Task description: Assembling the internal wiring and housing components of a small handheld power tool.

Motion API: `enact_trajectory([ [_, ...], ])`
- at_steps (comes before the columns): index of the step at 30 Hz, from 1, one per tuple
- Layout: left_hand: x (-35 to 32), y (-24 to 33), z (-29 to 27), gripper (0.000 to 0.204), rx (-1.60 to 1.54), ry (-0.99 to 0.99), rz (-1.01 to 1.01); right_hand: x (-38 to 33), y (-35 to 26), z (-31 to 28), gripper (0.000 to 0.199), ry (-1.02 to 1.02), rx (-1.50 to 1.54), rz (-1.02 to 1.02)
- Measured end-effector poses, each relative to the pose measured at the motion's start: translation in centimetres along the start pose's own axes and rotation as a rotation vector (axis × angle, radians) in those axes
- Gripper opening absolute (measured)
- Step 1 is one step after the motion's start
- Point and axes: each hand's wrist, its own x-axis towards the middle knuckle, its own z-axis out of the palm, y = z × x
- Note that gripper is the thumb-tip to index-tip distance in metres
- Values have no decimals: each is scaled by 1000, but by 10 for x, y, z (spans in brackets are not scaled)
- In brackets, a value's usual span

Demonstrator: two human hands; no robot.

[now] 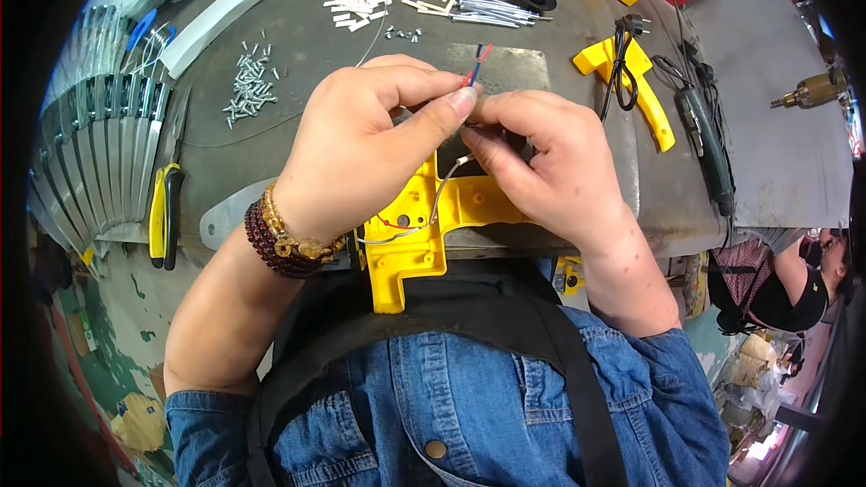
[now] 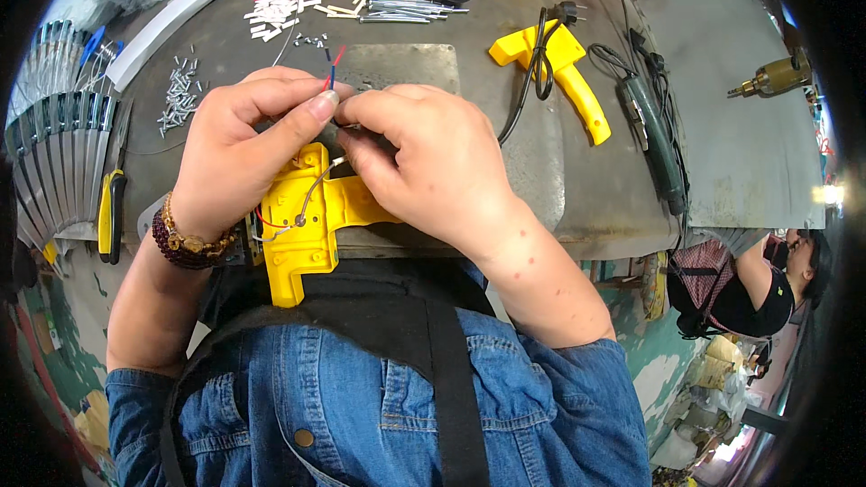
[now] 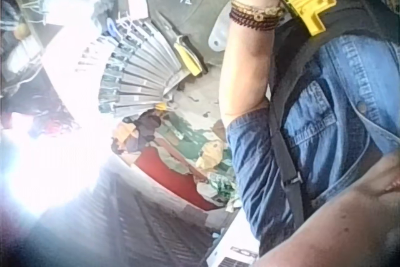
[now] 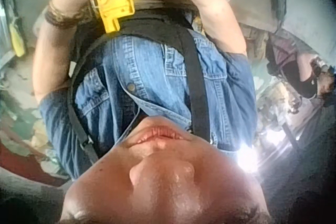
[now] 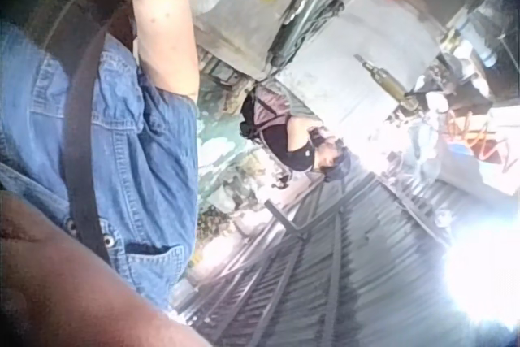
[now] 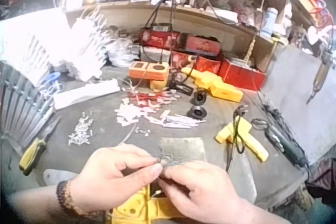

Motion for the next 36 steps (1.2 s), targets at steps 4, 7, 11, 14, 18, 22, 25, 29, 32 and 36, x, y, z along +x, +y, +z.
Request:
enact_trajectory([
  [4,-1,-2,2,20,-37,1,28,0,-3,2,8,3,-43,-37],
  [7,-1,-1,1,20,13,-13,63,0,-3,4,7,-8,-56,-49],
  [11,-3,-3,2,19,15,12,95,2,-5,0,6,-48,-121,-99],
  [14,-5,-1,3,17,-4,-5,64,8,-9,-27,16,105,-162,-246],
  [18,-6,-5,6,15,141,-10,150,32,1,-32,16,8,-260,-470],
  [22,-7,-6,5,11,278,36,260,33,6,-31,10,-185,-97,-297],
  [25,-8,-6,8,8,353,81,325,36,2,-38,19,-271,-86,-222],
  [29,-9,-7,8,8,357,94,343,36,6,-34,30,-364,244,69],
  [32,-10,-3,8,8,347,158,327,36,5,-32,40,-367,303,127],
  [36,-10,4,6,8,334,144,294,34,0,-35,44,-387,394,238],
])
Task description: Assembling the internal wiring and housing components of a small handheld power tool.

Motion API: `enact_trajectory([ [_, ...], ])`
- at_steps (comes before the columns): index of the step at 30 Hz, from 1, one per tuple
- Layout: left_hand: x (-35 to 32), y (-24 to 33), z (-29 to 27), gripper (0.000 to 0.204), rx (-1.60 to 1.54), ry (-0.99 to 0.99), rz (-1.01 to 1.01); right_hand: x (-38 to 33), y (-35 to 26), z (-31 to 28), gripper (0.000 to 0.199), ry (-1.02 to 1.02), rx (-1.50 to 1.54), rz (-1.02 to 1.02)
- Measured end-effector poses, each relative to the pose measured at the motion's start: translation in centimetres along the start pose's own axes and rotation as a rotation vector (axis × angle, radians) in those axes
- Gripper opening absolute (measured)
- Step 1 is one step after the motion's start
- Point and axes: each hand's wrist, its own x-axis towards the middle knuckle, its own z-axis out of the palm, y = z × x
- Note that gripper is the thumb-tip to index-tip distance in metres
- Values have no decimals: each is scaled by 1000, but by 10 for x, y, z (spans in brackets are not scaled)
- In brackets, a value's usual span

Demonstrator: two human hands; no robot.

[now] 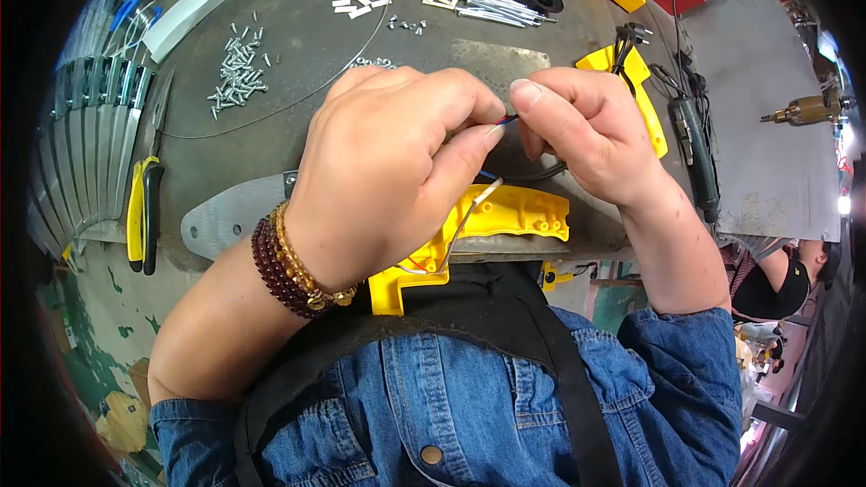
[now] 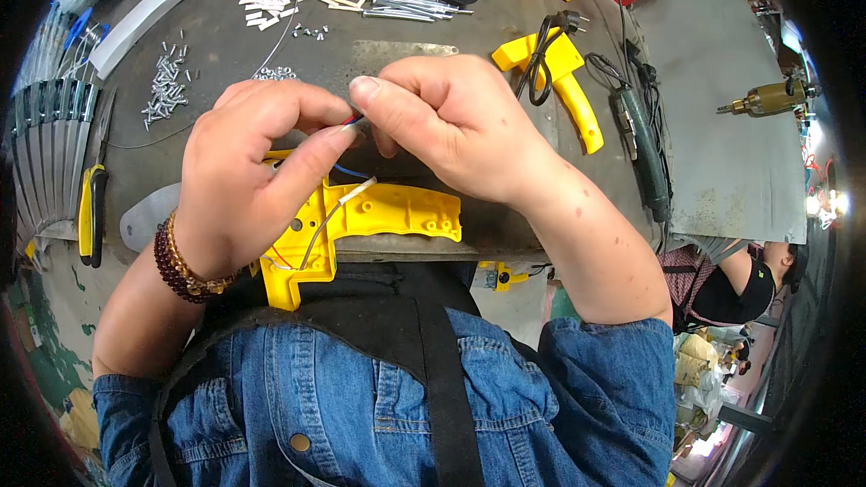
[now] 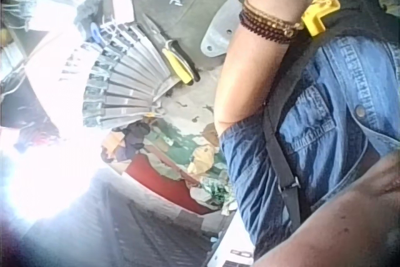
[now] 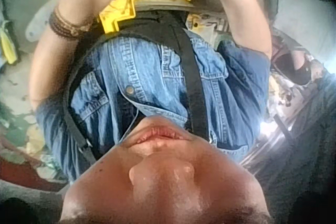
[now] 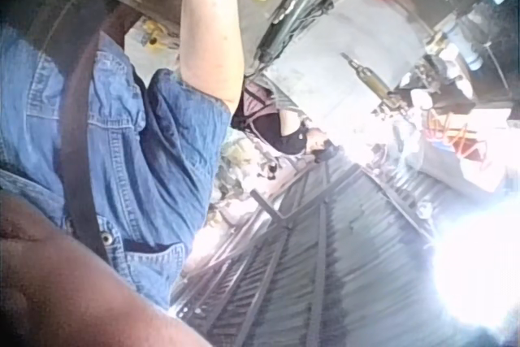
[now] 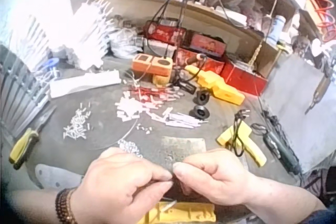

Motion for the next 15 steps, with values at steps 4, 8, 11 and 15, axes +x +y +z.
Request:
enact_trajectory([
  [4,2,3,0,7,-152,-12,-101,-1,-8,-3,45,-38,68,179],
  [8,2,-4,0,7,69,55,103,2,2,-10,44,-260,681,466],
  [11,2,-5,-1,7,-23,3,-41,1,3,-7,35,-64,257,272],
  [15,3,-8,2,7,-198,-14,-75,0,15,6,19,96,-44,-67],
])
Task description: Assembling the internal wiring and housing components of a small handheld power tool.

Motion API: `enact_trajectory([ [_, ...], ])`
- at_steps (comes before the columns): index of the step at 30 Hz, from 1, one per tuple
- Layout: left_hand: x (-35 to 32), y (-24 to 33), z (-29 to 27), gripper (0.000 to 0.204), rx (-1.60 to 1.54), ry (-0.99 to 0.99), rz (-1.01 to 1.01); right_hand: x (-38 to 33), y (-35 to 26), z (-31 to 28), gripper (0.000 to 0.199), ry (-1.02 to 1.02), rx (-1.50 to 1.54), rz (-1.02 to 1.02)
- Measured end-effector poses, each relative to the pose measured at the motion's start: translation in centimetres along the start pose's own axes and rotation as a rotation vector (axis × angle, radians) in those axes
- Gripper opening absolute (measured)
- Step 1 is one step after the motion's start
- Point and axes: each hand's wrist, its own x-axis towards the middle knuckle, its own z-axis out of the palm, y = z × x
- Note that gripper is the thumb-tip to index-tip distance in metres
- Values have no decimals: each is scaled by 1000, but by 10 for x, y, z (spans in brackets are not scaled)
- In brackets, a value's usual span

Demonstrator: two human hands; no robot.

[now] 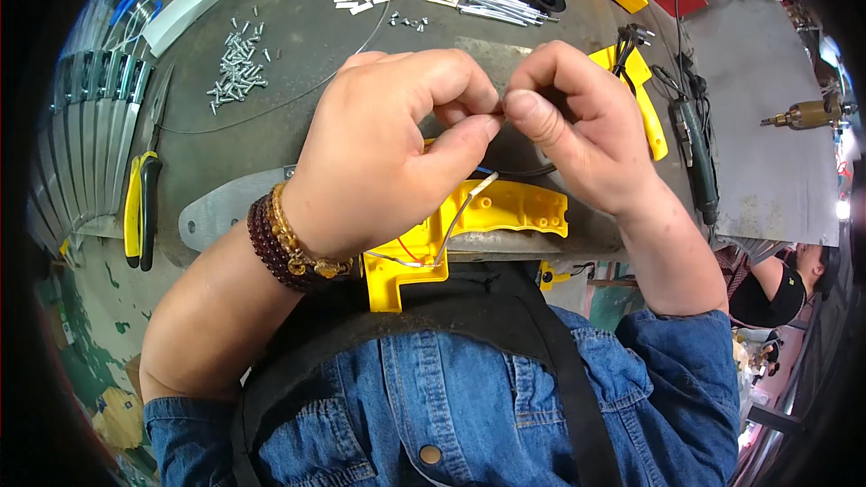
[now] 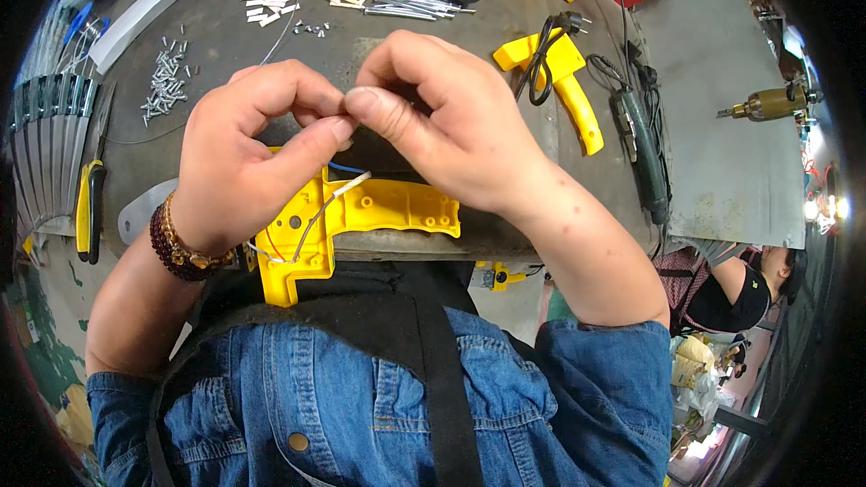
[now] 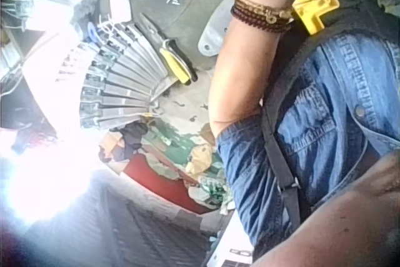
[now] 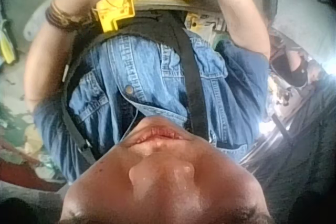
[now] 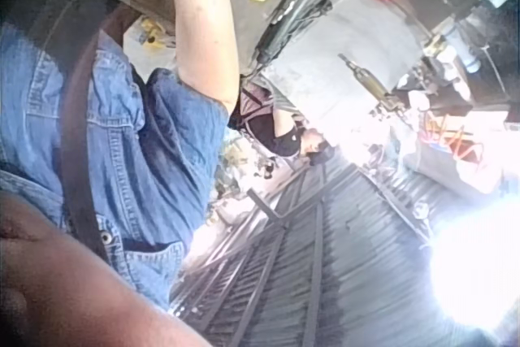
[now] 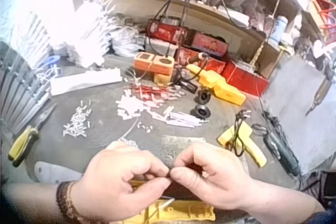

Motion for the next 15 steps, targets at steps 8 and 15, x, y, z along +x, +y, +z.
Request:
enact_trajectory([
  [8,0,-1,1,7,80,-9,39,9,9,7,33,28,-62,-47],
  [15,-4,-2,1,6,191,9,155,0,7,-57,40,56,201,434],
])
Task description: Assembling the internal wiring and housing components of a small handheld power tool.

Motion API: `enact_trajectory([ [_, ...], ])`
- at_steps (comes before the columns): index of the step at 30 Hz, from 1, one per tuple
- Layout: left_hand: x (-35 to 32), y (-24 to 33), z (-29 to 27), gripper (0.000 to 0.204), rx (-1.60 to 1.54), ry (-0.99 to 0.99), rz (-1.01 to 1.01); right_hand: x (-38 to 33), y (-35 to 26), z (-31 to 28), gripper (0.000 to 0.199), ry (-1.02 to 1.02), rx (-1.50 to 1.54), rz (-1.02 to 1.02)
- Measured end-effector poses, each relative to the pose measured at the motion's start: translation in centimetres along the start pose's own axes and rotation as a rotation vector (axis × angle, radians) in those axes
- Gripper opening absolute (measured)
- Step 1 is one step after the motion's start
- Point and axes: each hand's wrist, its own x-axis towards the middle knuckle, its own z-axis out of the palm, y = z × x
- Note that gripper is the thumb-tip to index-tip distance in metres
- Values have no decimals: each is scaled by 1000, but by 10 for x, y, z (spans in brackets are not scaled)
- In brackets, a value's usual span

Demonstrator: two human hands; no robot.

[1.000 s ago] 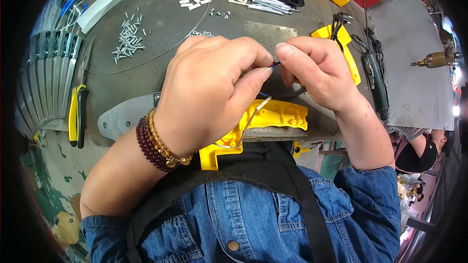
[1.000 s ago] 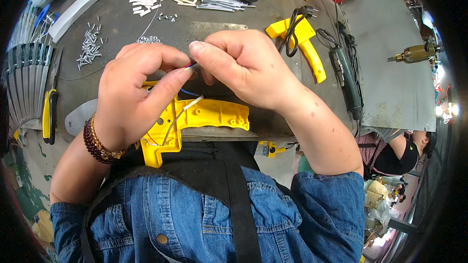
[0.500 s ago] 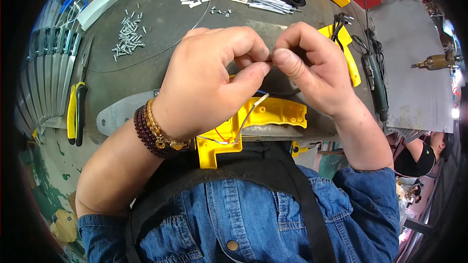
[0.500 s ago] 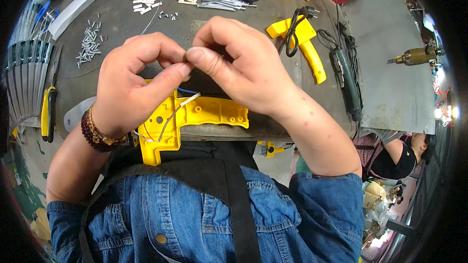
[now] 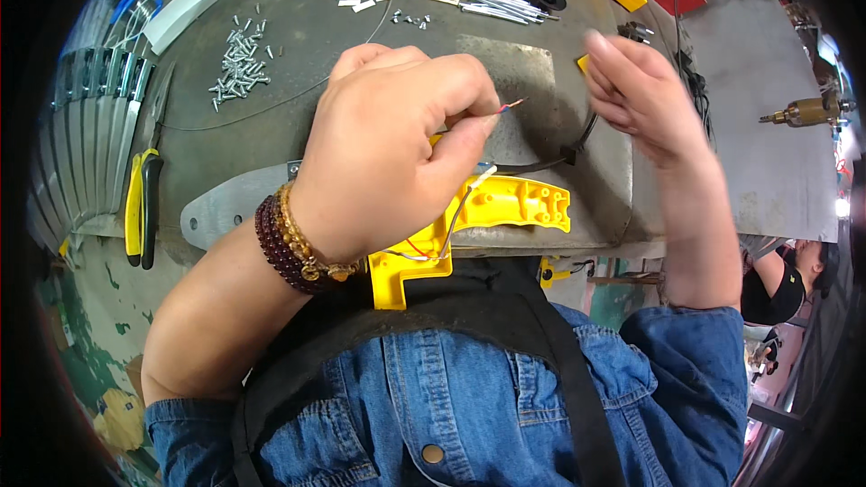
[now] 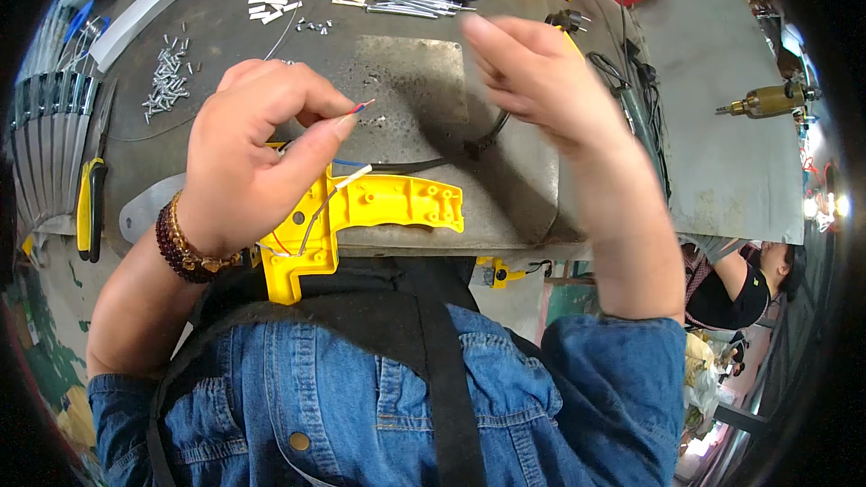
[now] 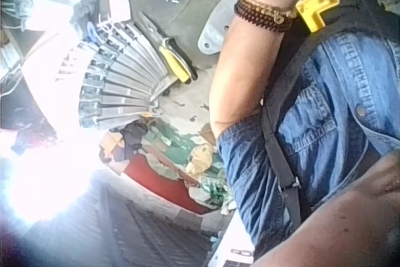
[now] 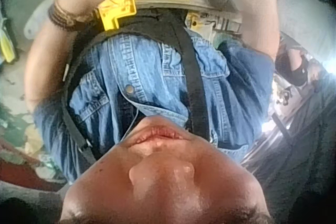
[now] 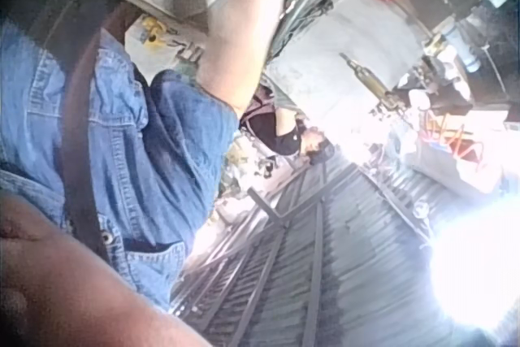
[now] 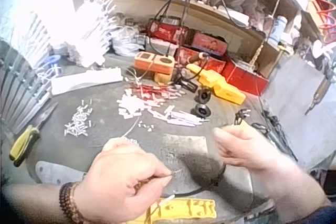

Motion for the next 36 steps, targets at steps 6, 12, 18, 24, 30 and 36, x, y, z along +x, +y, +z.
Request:
enact_trajectory([
  [6,5,-2,0,4,-157,-49,-123,-62,-34,-31,38,-397,-930,-300],
  [12,6,-2,-1,7,-247,-64,-157,-10,-6,51,23,26,-668,-836],
  [18,1,-4,2,8,-217,-34,-109,0,-4,49,25,-51,-682,-733],
  [24,-1,-2,-1,7,-242,-1,-122,16,-11,46,26,-178,-446,-681],
  [30,6,-5,4,7,-223,-51,-96,125,-33,79,29,-35,-758,-705],
  [36,3,-4,4,7,-222,-15,-104,155,-19,113,19,-10,-1067,-751],
])
